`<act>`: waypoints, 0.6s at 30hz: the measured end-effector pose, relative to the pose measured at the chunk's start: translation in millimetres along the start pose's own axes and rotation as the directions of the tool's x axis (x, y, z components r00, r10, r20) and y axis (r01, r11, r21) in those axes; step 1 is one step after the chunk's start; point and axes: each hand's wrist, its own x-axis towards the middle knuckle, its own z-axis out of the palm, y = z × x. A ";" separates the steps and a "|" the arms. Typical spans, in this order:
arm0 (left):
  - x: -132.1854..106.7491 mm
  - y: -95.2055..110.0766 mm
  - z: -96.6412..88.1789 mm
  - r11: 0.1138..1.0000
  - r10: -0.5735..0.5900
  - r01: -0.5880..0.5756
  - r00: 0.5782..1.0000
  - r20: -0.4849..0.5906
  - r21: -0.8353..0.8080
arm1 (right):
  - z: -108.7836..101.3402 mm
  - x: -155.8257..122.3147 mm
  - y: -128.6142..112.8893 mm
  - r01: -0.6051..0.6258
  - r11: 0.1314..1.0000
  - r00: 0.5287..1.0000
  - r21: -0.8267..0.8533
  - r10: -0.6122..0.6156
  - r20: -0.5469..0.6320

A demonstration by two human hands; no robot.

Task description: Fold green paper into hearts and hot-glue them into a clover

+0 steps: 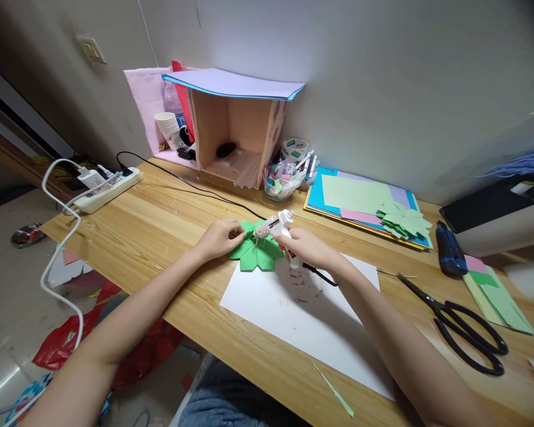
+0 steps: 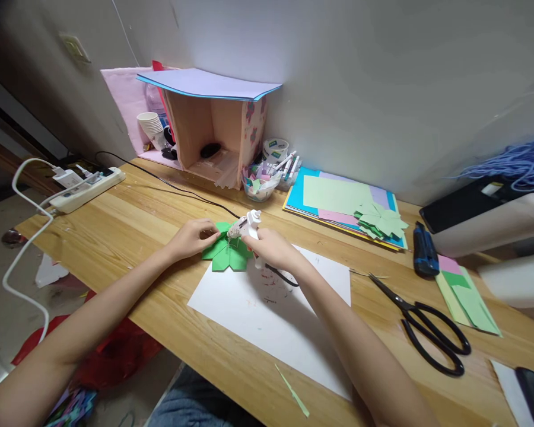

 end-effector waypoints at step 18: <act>-0.4 -1.0 0.9 1.000 0.007 -0.007 1.000 0.007 -0.016 | -2.2 -2.2 -3.6 -0.010 1.000 1.000 0.000 0.010 0.004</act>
